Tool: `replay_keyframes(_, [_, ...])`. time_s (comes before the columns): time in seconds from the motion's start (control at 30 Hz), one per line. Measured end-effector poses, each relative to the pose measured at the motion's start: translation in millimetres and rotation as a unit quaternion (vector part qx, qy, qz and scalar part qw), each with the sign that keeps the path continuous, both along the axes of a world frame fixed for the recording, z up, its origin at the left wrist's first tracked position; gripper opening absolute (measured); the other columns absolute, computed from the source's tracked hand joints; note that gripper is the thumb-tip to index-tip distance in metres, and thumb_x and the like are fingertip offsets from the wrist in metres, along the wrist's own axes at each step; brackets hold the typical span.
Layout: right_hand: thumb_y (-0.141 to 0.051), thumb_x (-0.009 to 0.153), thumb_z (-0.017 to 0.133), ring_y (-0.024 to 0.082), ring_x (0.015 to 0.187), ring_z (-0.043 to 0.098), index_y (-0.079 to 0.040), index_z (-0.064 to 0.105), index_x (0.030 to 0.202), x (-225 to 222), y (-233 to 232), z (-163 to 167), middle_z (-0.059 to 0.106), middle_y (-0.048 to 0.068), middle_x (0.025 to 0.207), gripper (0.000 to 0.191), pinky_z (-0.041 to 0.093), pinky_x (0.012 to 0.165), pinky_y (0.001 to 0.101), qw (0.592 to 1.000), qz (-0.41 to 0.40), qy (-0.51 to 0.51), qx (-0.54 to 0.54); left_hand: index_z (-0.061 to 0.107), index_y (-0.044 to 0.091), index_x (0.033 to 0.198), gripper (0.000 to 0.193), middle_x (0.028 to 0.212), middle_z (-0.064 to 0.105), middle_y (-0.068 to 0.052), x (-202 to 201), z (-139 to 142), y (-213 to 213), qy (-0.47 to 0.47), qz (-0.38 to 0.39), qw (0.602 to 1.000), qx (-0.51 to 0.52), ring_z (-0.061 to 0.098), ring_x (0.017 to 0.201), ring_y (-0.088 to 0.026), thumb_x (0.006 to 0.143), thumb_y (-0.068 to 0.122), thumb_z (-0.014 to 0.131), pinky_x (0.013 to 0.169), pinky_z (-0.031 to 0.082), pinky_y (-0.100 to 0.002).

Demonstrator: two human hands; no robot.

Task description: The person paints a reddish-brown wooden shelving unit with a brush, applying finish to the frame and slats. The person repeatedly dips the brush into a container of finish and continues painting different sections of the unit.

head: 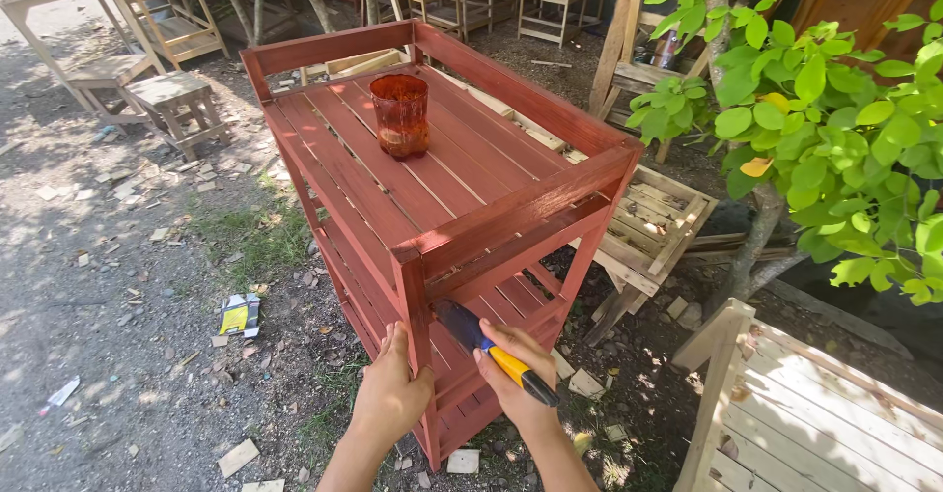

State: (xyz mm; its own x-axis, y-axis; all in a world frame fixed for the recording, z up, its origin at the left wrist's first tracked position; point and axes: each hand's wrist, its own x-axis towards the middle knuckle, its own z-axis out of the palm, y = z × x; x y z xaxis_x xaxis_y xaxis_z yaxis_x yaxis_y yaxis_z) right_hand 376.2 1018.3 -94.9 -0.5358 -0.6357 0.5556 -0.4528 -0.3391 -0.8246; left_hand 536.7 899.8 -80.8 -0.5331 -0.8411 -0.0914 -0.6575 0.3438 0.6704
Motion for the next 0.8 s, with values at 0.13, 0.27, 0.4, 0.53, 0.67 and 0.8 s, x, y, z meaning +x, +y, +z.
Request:
replay_keyframes(0.13, [0.003,0.082,0.078,0.015,0.095,0.075,-0.001,0.074,0.121,-28,-10,-8,0.076,0.013,0.111,0.039,0.061,0.080,0.0255,0.999,-0.029,0.021,0.000,0.025,-0.003,0.154,0.083,0.163,0.024,-0.026,-2,-1,0,-0.012,0.002,1.000,0.012,0.023,0.153,-0.034,0.084,0.021,0.063,0.123,0.027,-0.038])
replay_keyframes(0.27, [0.000,0.082,0.081,0.018,0.094,0.074,-0.001,0.075,0.121,-49,-10,-15,0.077,0.014,0.109,0.039,0.059,0.084,0.0275,0.994,-0.106,0.019,0.015,0.026,-0.002,0.155,0.083,0.163,0.025,-0.025,1,4,3,-0.003,-0.010,1.000,0.019,0.024,0.153,-0.034,0.084,0.021,0.063,0.123,0.028,-0.038])
replay_keyframes(0.4, [-0.003,0.090,0.077,0.019,0.110,0.072,0.002,0.070,0.127,-59,2,-16,0.073,0.017,0.123,0.038,0.060,0.092,0.0294,0.979,-0.202,0.017,-0.024,0.025,-0.003,0.154,0.084,0.162,0.025,-0.025,4,8,3,-0.003,-0.024,1.000,0.003,0.024,0.153,-0.034,0.084,0.020,0.064,0.122,0.027,-0.040])
replay_keyframes(0.53, [-0.004,0.091,0.075,0.020,0.104,0.072,0.001,0.069,0.129,-35,0,-21,0.073,0.017,0.120,0.039,0.059,0.088,0.0315,0.975,-0.214,-0.062,-0.010,0.027,-0.003,0.153,0.080,0.161,0.028,-0.025,9,5,0,0.022,-0.024,0.999,0.015,0.029,0.150,-0.035,0.084,0.018,0.062,0.120,0.031,-0.039])
replay_keyframes(0.67, [-0.004,0.087,0.077,0.019,0.089,0.077,-0.002,0.071,0.127,22,-23,-25,0.077,0.017,0.110,0.041,0.063,0.073,0.0309,0.974,-0.209,-0.093,0.003,0.032,-0.007,0.151,0.074,0.156,0.038,-0.028,16,-7,-7,0.063,-0.068,0.994,-0.065,0.034,0.149,-0.038,0.082,0.006,0.055,0.122,0.029,-0.041])
replay_keyframes(0.8, [-0.001,0.086,0.077,0.020,0.099,0.076,-0.002,0.070,0.129,73,-20,-19,0.076,0.020,0.112,0.043,0.061,0.083,0.0310,0.986,-0.165,-0.025,-0.024,0.034,-0.006,0.151,0.072,0.156,0.039,-0.029,23,-16,-14,0.059,-0.063,0.993,-0.075,0.036,0.147,-0.037,0.081,0.001,0.050,0.121,0.030,-0.039])
